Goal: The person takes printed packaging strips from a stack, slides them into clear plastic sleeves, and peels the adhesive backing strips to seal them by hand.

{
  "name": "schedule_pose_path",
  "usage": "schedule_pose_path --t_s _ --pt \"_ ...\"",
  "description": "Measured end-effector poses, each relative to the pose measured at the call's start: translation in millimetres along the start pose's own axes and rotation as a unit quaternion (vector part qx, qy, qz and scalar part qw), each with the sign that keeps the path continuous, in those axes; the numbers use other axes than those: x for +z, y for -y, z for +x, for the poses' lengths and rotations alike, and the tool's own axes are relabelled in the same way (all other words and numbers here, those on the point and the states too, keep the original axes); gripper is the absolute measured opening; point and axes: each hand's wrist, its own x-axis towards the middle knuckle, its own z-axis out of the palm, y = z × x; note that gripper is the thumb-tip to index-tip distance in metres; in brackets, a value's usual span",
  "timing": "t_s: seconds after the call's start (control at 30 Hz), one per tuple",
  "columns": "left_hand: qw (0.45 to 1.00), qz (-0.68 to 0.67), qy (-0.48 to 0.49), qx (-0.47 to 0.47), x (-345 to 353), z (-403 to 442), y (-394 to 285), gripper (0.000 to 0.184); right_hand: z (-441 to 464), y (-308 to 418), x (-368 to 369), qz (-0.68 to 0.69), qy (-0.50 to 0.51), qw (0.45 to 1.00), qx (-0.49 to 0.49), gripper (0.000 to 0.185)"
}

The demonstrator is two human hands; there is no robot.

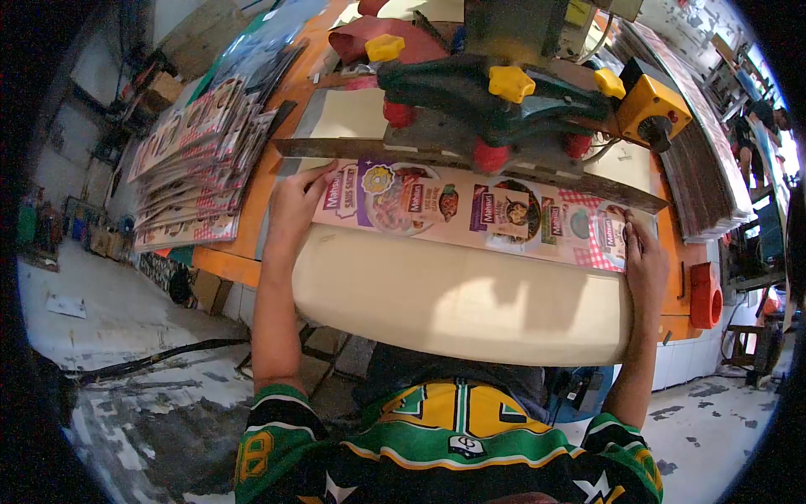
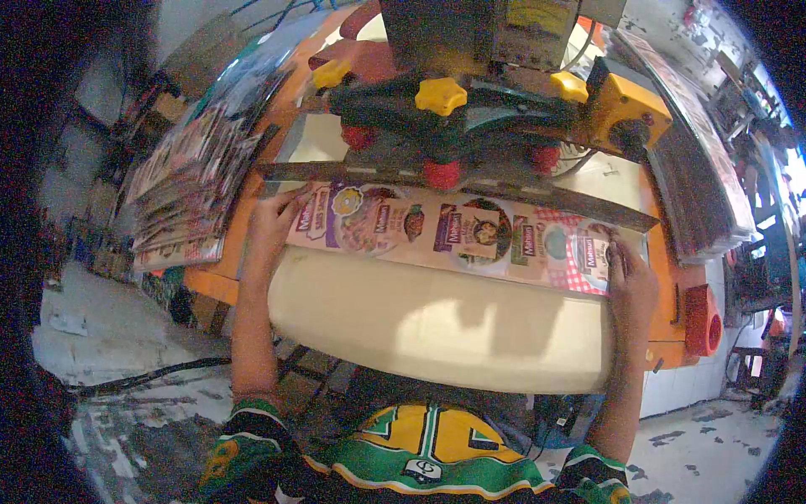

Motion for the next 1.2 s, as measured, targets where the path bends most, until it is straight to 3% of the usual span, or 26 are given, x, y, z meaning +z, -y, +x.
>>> schedule_pose_path --t_s 0.53,0.6,0.67,0.83,0.93,1.03,1.17,1.2 --pt "1.000 0.023 0.008 0.005 1.1 1.4 7.1 0.031 0.4 -5.6 6.5 -0.021 0.009 1.000 0.008 0.032" --pt "0.999 -0.034 0.025 0.014 5.5 3.6 21.0 0.031 -0.8 -15.6 5.7 0.001 0.003 1.000 0.010 0.033" --pt "0.997 0.026 0.056 -0.054 -7.3 -0.9 -15.8 0.032 -3.1 -5.4 2.6 0.006 0.004 0.999 0.036 0.033" --pt "0.997 -0.007 0.039 0.068 -1.1 -0.2 -15.6 0.034 -0.9 -21.3 11.6 -0.036 -0.011 0.999 0.033 0.032" --pt "0.997 -0.038 0.053 -0.038 -8.6 -4.1 -30.8 0.035 -0.7 -17.1 9.5 -0.043 -0.021 0.999 0.013 0.032" --pt "0.995 -0.021 0.059 -0.074 -5.1 0.5 -18.0 0.036 -0.9 -14.2 6.8 -0.060 -0.009 0.998 0.012 0.030" --pt "0.999 0.012 0.025 0.029 -7.5 -6.3 -26.5 0.037 -0.3 -15.0 8.7 -0.048 -0.016 0.999 0.000 0.029" --pt "0.999 -0.001 0.041 -0.012 -6.3 -3.1 -21.6 0.037 -0.2 -15.2 9.1 -0.040 -0.020 0.999 0.000 0.029"
